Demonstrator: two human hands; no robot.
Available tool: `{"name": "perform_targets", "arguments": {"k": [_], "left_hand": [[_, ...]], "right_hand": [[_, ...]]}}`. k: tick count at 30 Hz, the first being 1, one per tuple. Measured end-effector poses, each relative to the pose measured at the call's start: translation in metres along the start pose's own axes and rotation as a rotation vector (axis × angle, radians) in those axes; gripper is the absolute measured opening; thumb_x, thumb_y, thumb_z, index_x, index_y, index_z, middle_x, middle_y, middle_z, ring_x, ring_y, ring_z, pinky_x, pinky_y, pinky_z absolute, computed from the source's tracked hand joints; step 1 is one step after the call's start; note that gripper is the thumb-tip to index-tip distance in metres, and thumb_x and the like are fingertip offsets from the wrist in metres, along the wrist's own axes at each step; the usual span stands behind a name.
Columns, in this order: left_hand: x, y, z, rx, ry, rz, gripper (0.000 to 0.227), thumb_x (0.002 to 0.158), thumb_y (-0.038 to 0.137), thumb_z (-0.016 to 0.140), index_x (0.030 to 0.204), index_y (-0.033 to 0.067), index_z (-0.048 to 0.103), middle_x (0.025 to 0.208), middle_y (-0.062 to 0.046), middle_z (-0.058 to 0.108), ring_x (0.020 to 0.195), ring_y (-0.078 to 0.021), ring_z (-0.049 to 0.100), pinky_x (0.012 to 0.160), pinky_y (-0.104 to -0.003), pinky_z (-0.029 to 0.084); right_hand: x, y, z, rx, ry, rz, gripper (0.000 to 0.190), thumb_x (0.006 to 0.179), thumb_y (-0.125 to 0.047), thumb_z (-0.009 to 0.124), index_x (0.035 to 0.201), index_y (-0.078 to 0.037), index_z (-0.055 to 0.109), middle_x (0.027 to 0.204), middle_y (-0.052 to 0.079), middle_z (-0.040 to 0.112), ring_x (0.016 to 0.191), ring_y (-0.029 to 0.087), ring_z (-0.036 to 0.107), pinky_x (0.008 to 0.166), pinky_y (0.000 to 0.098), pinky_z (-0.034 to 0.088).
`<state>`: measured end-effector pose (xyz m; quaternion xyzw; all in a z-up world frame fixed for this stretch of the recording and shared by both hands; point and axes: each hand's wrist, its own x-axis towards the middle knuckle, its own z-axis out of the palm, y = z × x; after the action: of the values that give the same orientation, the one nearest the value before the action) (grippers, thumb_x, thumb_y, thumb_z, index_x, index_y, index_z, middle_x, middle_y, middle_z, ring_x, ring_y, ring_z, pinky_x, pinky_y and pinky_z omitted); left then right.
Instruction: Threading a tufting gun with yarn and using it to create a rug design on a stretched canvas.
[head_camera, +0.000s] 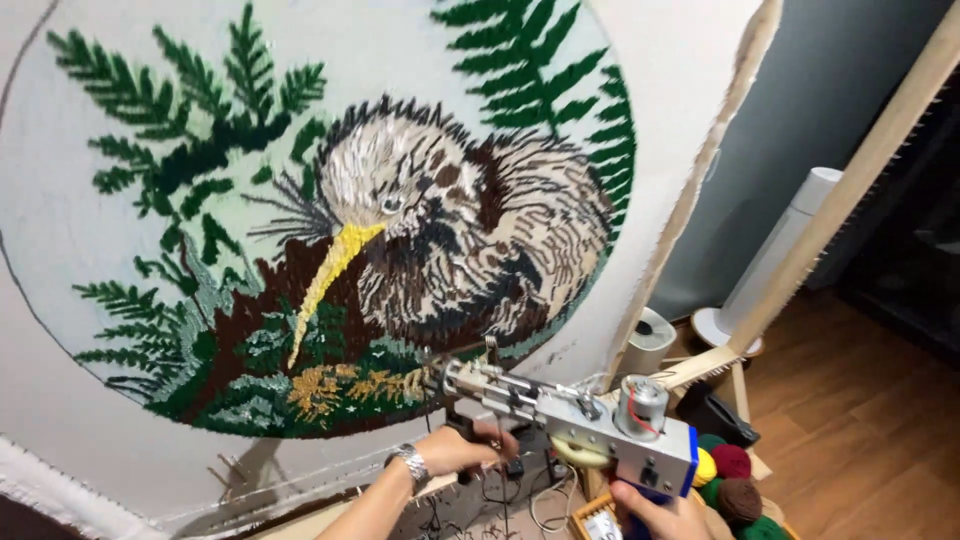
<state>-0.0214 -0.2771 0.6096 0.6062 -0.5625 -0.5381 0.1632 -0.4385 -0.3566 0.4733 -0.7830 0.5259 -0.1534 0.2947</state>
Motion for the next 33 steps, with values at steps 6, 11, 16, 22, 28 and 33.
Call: {"name": "perform_targets", "arguments": {"k": [6, 11, 16, 22, 28, 33], "left_hand": [[-0.032, 0.059, -0.002, -0.216, 0.157, -0.169, 0.026, 0.105, 0.033, 0.064, 0.12, 0.014, 0.073, 0.077, 0.003, 0.058, 0.056, -0.0034, 0.041, 0.049, -0.014, 0.036], [-0.058, 0.091, -0.006, 0.24, 0.156, -0.138, 0.033, 0.101, 0.054, 0.06, 0.119, 0.0307, 0.074, 0.08, 0.009, 0.06, 0.061, -0.0028, 0.043, 0.058, -0.015, 0.039], [-0.077, 0.103, -0.003, -0.269, 0.375, 0.008, 0.046, 0.105, 0.017, 0.046, 0.126, 0.0342, 0.082, 0.058, 0.001, 0.048, 0.048, -0.0107, 0.032, 0.048, -0.024, 0.025], [-0.064, 0.105, -0.005, 0.066, 0.286, -0.12, 0.032, 0.104, 0.023, 0.052, 0.116, 0.0365, 0.078, 0.092, 0.011, 0.074, 0.051, -0.0035, 0.033, 0.046, -0.018, 0.026], [-0.077, 0.107, -0.003, -0.06, 0.351, -0.01, 0.044, 0.1, 0.019, 0.047, 0.12, 0.0335, 0.083, 0.075, -0.003, 0.068, 0.052, -0.0095, 0.038, 0.05, -0.022, 0.027], [-0.042, 0.077, -0.007, 0.08, 0.273, -0.109, 0.03, 0.097, 0.046, 0.061, 0.096, 0.0245, 0.082, 0.079, 0.0, 0.07, 0.066, -0.0089, 0.052, 0.059, -0.025, 0.04]], "right_hand": [[-0.046, -0.183, -0.069, 1.14, 0.219, 0.437, 0.047, 0.085, -0.008, 0.078, 0.124, 0.01, 0.059, 0.091, 0.029, 0.06, 0.076, 0.038, 0.056, 0.071, 0.0473, 0.05], [-0.058, -0.196, -0.087, 1.099, 0.212, 0.229, 0.042, 0.083, -0.008, 0.08, 0.115, 0.012, 0.062, 0.079, 0.024, 0.061, 0.067, 0.034, 0.058, 0.061, 0.0446, 0.053], [-0.062, -0.2, -0.099, 1.092, 0.239, 0.208, 0.038, 0.083, -0.02, 0.083, 0.107, 0.007, 0.068, 0.076, 0.02, 0.067, 0.062, 0.03, 0.06, 0.059, 0.0433, 0.051], [-0.077, -0.222, -0.116, 1.056, 0.275, 0.183, 0.043, 0.081, -0.019, 0.082, 0.111, 0.006, 0.063, 0.079, 0.021, 0.064, 0.063, 0.033, 0.06, 0.058, 0.0432, 0.052], [-0.081, -0.23, -0.116, 0.993, 0.304, 0.161, 0.049, 0.083, -0.023, 0.078, 0.123, 0.0, 0.06, 0.088, 0.016, 0.063, 0.071, 0.027, 0.057, 0.062, 0.0402, 0.05], [-0.084, -0.234, -0.108, 1.001, 0.297, 0.057, 0.047, 0.086, -0.019, 0.076, 0.123, 0.004, 0.057, 0.082, 0.017, 0.06, 0.064, 0.027, 0.056, 0.055, 0.0409, 0.049]]}}
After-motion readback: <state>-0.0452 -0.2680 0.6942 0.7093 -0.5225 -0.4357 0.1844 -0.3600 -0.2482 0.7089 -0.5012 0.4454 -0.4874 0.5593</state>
